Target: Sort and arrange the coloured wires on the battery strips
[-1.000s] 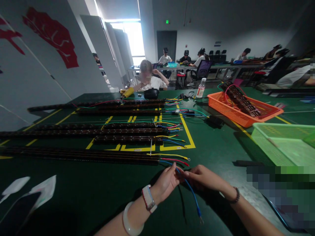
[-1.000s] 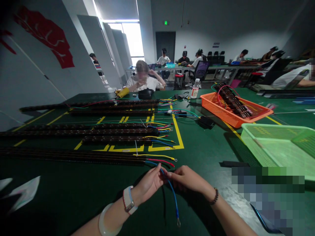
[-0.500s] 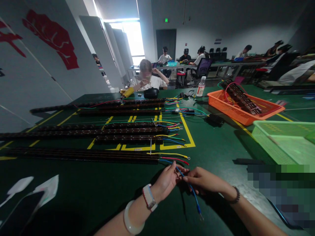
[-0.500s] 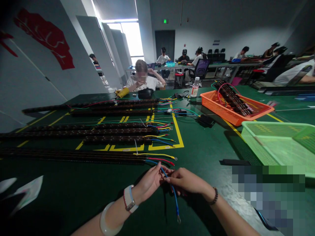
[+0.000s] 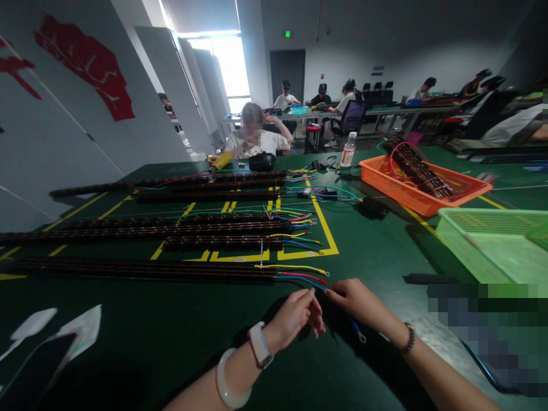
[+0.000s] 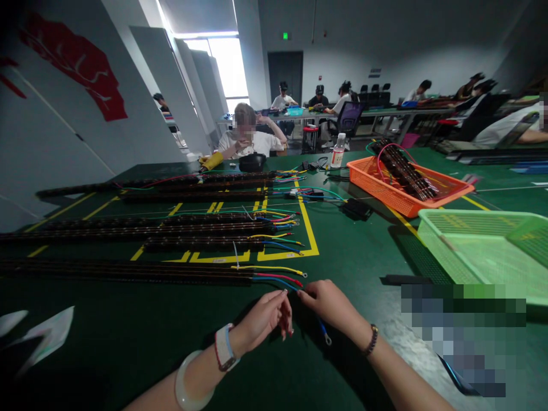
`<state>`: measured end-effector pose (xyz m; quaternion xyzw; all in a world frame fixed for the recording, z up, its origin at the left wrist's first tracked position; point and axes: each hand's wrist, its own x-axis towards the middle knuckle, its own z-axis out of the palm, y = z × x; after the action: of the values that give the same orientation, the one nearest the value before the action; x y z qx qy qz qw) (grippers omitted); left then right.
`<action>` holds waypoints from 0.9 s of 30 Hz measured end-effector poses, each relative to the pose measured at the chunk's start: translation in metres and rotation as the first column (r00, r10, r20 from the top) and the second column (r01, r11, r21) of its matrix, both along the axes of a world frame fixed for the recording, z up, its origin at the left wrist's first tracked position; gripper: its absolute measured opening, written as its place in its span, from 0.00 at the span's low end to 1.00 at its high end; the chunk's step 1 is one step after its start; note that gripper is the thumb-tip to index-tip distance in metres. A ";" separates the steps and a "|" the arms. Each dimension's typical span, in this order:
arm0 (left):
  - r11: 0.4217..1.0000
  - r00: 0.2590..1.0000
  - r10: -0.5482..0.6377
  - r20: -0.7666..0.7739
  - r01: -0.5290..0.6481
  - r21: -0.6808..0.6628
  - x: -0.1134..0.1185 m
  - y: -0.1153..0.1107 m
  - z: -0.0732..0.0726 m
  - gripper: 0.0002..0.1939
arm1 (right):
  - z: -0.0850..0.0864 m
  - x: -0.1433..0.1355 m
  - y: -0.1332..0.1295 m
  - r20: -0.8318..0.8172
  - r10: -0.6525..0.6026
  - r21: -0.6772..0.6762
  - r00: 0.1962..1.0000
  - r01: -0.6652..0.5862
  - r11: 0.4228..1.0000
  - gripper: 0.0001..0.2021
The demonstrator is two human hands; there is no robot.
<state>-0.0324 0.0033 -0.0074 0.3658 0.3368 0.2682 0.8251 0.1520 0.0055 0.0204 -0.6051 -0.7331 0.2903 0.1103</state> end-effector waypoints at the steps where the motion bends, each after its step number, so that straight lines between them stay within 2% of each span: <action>1: 1.000 1.000 -0.023 -0.012 0.023 0.008 -0.001 0.000 0.000 0.20 | 0.000 -0.001 -0.001 0.032 0.015 0.005 0.999 -0.015 1.000 0.22; 7: 0.998 0.996 -0.051 -0.070 0.053 0.034 -0.001 -0.003 0.006 0.20 | -0.004 -0.006 -0.004 0.259 0.051 0.072 0.965 -0.071 0.995 0.20; 13: 0.996 0.992 -0.076 -0.104 0.082 0.048 -0.002 -0.003 0.015 0.19 | -0.004 -0.010 -0.006 0.314 0.063 0.071 0.947 -0.090 0.993 0.18; 16: 0.995 0.990 -0.082 -0.113 0.088 0.054 -0.002 -0.003 0.015 0.20 | -0.004 -0.004 -0.003 0.194 0.072 0.056 0.978 -0.084 0.995 0.20; 19: 0.995 0.990 -0.080 -0.119 0.087 0.057 -0.002 -0.004 0.014 0.21 | -0.009 0.010 0.006 -0.169 0.014 -0.091 0.985 -0.029 0.995 0.24; 21: 0.994 0.988 -0.073 -0.135 0.082 0.069 -0.002 -0.005 0.014 0.21 | -0.015 0.022 0.013 -0.426 -0.138 -0.205 0.894 0.053 0.977 0.25; 24: 0.988 0.982 -0.062 -0.181 0.087 0.132 0.001 -0.008 0.014 0.22 | -0.023 0.036 0.023 -0.671 -0.350 -0.300 0.653 0.193 0.934 0.24; 27: 0.972 0.972 -0.065 -0.226 0.113 0.208 0.003 -0.012 0.015 0.23 | -0.029 0.042 0.026 -0.800 -0.422 -0.330 0.427 0.275 0.903 0.22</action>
<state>-0.0290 -0.0086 0.0072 0.4966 0.3766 0.2244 0.7491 0.1942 0.0318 -0.0081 -0.5258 -0.4155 0.5747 0.4697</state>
